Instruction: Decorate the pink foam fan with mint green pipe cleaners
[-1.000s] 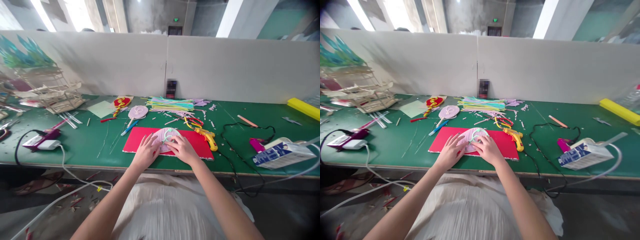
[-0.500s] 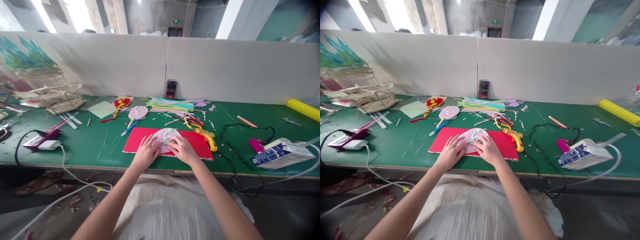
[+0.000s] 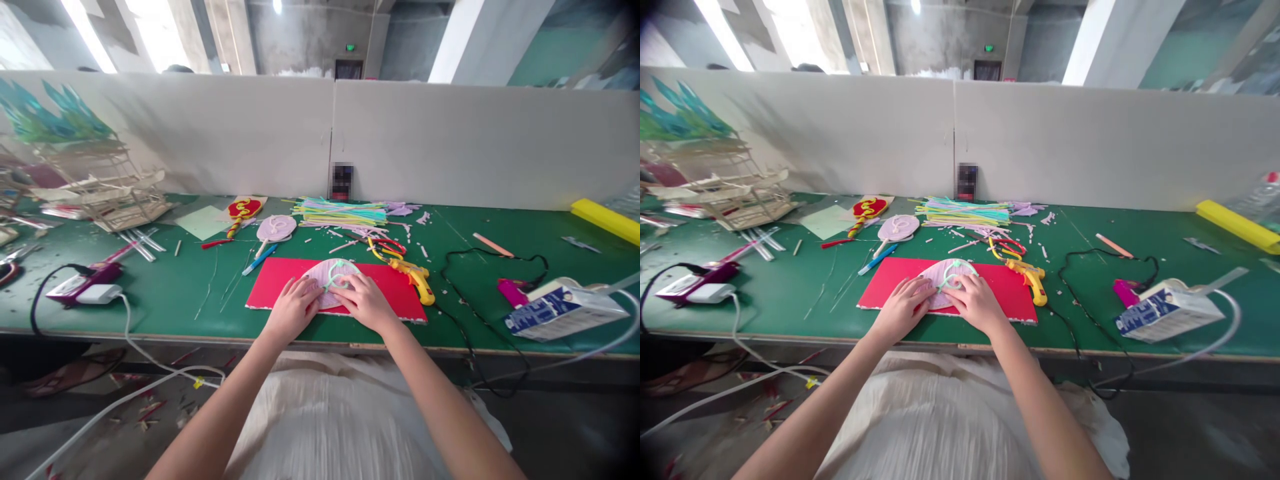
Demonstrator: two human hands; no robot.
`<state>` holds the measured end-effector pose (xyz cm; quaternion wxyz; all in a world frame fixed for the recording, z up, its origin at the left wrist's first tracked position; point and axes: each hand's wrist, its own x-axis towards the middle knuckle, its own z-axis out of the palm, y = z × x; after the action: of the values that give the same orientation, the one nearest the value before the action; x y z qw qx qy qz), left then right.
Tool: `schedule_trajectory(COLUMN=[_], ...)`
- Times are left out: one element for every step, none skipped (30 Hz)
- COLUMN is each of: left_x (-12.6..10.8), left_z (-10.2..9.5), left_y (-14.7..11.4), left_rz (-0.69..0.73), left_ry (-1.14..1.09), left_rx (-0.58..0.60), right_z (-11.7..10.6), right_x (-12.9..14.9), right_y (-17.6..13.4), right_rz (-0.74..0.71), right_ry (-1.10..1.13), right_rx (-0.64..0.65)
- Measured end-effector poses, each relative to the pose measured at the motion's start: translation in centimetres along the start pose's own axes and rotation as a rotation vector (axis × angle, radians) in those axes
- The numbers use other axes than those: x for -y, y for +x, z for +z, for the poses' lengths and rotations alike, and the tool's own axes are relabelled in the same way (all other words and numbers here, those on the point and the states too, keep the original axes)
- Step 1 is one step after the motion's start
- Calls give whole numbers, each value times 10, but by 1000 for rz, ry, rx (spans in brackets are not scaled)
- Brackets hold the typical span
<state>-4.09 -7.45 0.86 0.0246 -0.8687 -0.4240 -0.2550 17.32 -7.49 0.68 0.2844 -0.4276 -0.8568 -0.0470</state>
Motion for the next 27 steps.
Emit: schedule_trajectory(left_x=[0,0,-1,-1,-1,-1,-1,-1,-1,0,0,0,-1,-1,-1,-1,-1,-1,-1,-1,-1,-1,-1,-1,-1,-1,-1], left_z=[0,-1,-1,-1,-1,-1,-1,-1,-1,-1,-2,-2,-2,-2,-2,-3,-3,-3,-3,-3,-3,-3,-3,-3,-3,-3,-3], left_y=[0,0,0,0,0,0,0,0,0,0,0,0,0,0,0,0,0,0,0,0,-1,-1,-1,-1,-1,-1,-1], left_rz=[-1,-1,-2,-3,-3,-3,-3,-3,-2,-1,0,0,1,3,7,12,17,20,21,19,17,17,19,22,27,32,33], left_ry=[-3,-5,-6,-6,-6,-7,-8,-10,-12,-14,-16,-18,-22,-26,-29,-29,-27,-23,-16,-9,-2,3,8,11,12,12,10], left_rx=[1,4,7,8,8,6,5,3,3,4,4,3,2,0,-1,-4,-6,-7,-10,-13,-15,-17,-19,-18,-13,-7,-2], right_z=[0,-1,-1,-1,-1,-1,-1,-1,-1,-1,-1,-1,0,0,0,0,0,1,1,1,1,1,1,1,1,1,2], right_x=[0,1,1,1,1,2,2,2,2,1,1,1,0,0,0,0,0,0,0,0,0,0,-1,-1,-1,-1,-1], right_y=[0,0,0,0,0,0,0,0,0,0,1,1,1,1,1,1,1,1,1,1,1,1,1,1,1,1,1], right_rz=[0,-2,-4,-7,-10,-13,-16,-18,-19,-21,-23,-24,-26,-27,-29,-30,-31,-32,-32,-33,-34,-35,-37,-39,-40,-40,-40], right_ry=[-1,-3,-5,-6,-6,-4,-1,3,7,10,12,14,14,15,17,19,21,22,24,25,26,27,28,29,29,30,30], right_rx=[-3,-8,-14,-23,-30,-37,-42,-46,-47,-47,-46,-47,-47,-46,-47,-48,-48,-49,-50,-51,-51,-51,-50,-50,-51,-51,-51])
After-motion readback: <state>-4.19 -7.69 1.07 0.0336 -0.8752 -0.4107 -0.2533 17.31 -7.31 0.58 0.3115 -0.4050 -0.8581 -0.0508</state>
